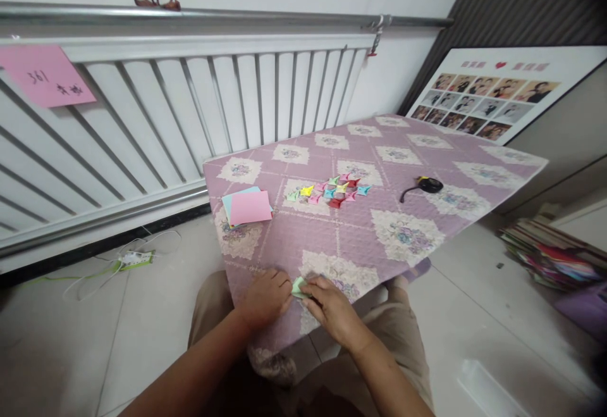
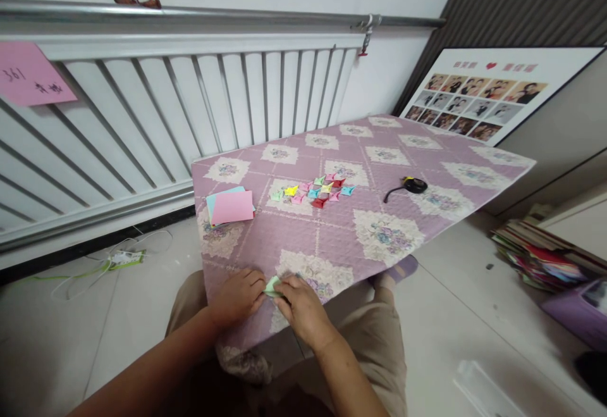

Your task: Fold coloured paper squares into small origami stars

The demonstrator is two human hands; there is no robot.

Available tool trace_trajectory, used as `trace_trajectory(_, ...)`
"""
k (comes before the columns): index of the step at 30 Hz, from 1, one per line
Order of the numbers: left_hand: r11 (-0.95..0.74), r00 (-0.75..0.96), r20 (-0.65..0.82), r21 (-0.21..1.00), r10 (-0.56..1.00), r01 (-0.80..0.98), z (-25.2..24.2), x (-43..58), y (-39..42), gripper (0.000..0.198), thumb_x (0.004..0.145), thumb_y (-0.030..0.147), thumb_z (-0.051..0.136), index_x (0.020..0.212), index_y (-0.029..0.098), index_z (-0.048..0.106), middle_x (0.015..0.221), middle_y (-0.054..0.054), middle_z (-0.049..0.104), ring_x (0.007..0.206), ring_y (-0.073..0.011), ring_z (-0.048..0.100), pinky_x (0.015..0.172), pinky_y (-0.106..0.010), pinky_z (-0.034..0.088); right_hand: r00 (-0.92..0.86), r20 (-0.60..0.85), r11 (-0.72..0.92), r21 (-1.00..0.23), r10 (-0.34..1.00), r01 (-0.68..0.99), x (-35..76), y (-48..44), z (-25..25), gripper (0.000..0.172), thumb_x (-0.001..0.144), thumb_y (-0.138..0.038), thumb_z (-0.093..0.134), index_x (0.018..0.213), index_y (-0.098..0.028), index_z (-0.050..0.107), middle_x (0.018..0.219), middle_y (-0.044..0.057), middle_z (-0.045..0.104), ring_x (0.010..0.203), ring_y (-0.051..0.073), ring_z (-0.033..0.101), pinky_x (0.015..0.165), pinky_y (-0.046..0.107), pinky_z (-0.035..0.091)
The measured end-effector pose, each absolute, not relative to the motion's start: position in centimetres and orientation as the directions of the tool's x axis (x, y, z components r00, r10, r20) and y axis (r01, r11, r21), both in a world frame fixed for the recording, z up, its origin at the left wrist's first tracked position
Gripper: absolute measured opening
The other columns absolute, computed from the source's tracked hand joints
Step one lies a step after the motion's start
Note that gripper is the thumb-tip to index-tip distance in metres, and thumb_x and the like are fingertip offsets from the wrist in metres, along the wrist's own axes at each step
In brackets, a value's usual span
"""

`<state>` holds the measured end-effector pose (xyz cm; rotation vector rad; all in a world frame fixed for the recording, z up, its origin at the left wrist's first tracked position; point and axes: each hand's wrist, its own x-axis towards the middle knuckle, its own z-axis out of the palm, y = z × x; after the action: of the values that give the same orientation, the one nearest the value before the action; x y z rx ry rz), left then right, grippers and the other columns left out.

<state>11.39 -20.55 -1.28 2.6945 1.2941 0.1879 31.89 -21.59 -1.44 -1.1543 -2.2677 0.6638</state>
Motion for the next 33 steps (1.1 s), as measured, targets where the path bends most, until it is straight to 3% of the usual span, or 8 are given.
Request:
trace_trajectory(4,-0.619,0.623,0.047,0.193,0.781,0.761,-1.3,11.7,-20.6,0.012,0.091,0.024,0.049,0.093,0.018,0.058,0.098,-0.007,0.058,0.094,-0.0236,0.05,0.084,-0.039,0.04,-0.458,0.238,0.498,-0.62,0.856,0.607,31.5,-21.6,-2.2,0.031,0.076,-0.013,0.066,0.105,-0.023,0.063,0.099,0.007,0.061,0.093,0.022,0.055,0.083,0.037,0.045)
trace_trajectory(11,-0.536,0.543,0.086,0.347,0.835,0.769,-0.3,11.8,-20.2,0.014,0.093,0.019,0.043,0.092,0.018,0.057,0.097,-0.006,0.06,0.096,-0.0203,0.052,0.087,-0.035,0.04,-0.352,0.228,0.407,-0.684,0.908,0.606,31.1,-20.9,-1.5,0.016,0.085,-0.013,0.049,0.078,-0.021,0.061,0.079,0.004,0.057,0.078,0.018,0.055,0.071,0.031,0.045)
trace_trajectory(16,-0.408,0.459,0.033,0.519,0.888,0.751,0.9,11.7,-19.7,0.015,0.089,0.018,0.044,0.084,0.017,0.058,0.083,-0.001,0.061,0.077,-0.014,0.056,0.068,-0.025,0.043,-0.366,0.118,0.321,-0.761,0.923,0.564,31.5,-20.9,0.9,0.016,0.087,-0.022,0.047,0.077,-0.021,0.06,0.071,-0.001,0.058,0.068,0.014,0.055,0.062,0.024,0.044)
trace_trajectory(21,-0.361,0.518,-0.085,0.62,0.851,0.696,0.3,11.7,-19.0,0.016,0.083,0.017,0.046,0.078,0.017,0.061,0.072,0.002,0.063,0.064,-0.0108,0.056,0.055,-0.02,0.039,-0.414,-0.014,0.243,-0.79,0.91,0.562,31.8,-20.4,0.3,0.017,0.082,-0.018,0.049,0.071,-0.019,0.062,0.06,-0.004,0.058,0.055,0.011,0.053,0.05,0.02,0.04)
trace_trajectory(25,-0.364,0.552,-0.134,0.621,0.823,0.694,-0.2,12.1,-18.4,0.012,0.08,0.018,0.052,0.077,0.017,0.063,0.075,0.002,0.064,0.065,-0.0118,0.056,0.057,-0.021,0.038,-0.409,-0.022,0.252,-0.755,0.912,0.605,31.7,-20.1,-1.1,0.016,0.079,-0.013,0.051,0.069,-0.019,0.063,0.06,-0.004,0.059,0.056,0.012,0.054,0.052,0.021,0.04)
trace_trajectory(33,-0.42,0.541,-0.127,0.495,0.831,0.761,0.2,12.8,-18.8,0.011,0.084,0.018,0.05,0.079,0.018,0.061,0.086,-0.003,0.061,0.079,-0.018,0.056,0.068,-0.028,0.039,-0.381,0.104,0.365,-0.592,0.919,0.719,32.0,-20.7,-1.7,0.013,0.08,-0.01,0.055,0.077,-0.021,0.061,0.077,0.002,0.059,0.076,0.018,0.057,0.07,0.028,0.043)
